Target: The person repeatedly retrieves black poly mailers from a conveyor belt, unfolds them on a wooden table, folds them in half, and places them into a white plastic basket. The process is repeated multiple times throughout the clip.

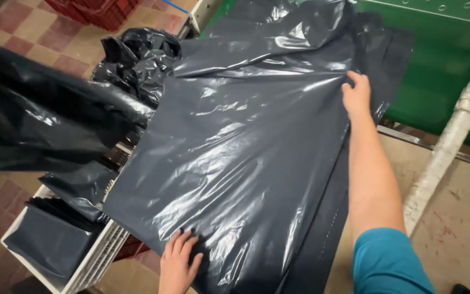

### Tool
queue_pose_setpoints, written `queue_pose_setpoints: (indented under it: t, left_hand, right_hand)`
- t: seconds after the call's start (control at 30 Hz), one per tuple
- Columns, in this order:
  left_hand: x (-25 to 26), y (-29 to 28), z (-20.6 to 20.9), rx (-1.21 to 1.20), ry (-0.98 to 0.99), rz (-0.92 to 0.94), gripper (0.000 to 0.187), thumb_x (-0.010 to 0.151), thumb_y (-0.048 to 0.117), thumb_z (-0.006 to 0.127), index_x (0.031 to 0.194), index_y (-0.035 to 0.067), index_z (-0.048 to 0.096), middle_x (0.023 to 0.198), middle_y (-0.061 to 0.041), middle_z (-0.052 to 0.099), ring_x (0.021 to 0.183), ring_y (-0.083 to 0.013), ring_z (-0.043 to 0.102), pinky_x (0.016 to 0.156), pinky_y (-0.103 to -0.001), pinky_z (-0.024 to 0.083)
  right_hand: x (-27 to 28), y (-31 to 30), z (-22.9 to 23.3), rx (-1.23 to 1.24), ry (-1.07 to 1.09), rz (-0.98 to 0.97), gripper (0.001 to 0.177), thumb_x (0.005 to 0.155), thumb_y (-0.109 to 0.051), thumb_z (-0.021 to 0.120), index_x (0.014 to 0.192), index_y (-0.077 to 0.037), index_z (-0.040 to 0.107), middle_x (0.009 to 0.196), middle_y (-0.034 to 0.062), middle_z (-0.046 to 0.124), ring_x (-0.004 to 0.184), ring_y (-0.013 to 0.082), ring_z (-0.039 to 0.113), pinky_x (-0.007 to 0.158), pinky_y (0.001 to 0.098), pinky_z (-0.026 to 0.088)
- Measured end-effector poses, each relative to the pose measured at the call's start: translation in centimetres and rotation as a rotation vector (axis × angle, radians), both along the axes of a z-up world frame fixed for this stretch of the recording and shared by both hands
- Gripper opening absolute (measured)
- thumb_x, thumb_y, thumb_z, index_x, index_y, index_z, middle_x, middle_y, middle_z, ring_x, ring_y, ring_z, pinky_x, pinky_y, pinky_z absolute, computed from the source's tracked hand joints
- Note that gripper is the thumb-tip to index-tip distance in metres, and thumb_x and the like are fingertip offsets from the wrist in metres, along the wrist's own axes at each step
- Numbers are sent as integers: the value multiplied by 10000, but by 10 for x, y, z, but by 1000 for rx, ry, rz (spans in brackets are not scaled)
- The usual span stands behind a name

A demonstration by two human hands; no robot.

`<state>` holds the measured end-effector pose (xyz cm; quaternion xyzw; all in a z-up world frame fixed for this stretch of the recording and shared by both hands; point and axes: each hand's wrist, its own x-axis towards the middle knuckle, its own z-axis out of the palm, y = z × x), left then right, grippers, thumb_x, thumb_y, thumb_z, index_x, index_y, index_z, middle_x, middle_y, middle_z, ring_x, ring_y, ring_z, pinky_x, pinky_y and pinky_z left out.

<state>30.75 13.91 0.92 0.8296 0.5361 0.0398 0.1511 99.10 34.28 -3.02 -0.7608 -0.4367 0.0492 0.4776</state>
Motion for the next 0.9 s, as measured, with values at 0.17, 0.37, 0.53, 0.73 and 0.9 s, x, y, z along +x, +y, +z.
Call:
queue_pose_setpoints:
  t: [0.17,0.37,0.53,0.73,0.9]
  left_hand:
    - [36,3,26,-190,118,-16,607,911,546,559,1434,260,451,1608,61,295,1527,-266,144,1124,-628,231]
    - [31,2,8,-111,150,-89,700,914,574,528,1502,221,383,1623,14,269,1527,-308,127,1098,-690,228]
    - [32,17,16,-72,166,-146,681,927,556,520,1509,233,379,1630,9,269,1532,-303,131,1088,-723,237]
    - [30,18,16,-69,58,-176,700,919,572,537,1486,180,416,1620,-72,290,1527,-360,125,1035,-785,229]
    - [5,18,-11,-55,-186,-358,678,916,590,547,1452,187,448,1587,-35,350,1513,-293,217,1069,-741,250]
  right_hand:
    - [-5,-55,51,-286,380,-125,608,945,-226,560,1517,-105,392,1588,106,215,1450,281,309,1165,400,291]
    - [-9,-86,31,-400,76,-104,737,894,-256,671,1541,-82,367,1591,209,94,1447,428,234,1152,514,287]
    - [-141,-124,78,-209,-615,48,444,786,-182,686,1203,-47,616,1368,232,461,1027,499,556,795,603,469]
    - [-295,-202,61,-389,-600,512,580,876,-305,733,1387,-88,567,1486,213,442,1361,410,427,1049,567,354]
    - [-355,-291,47,-492,-535,322,548,861,-346,764,1326,-100,610,1298,158,559,1189,358,558,956,504,440]
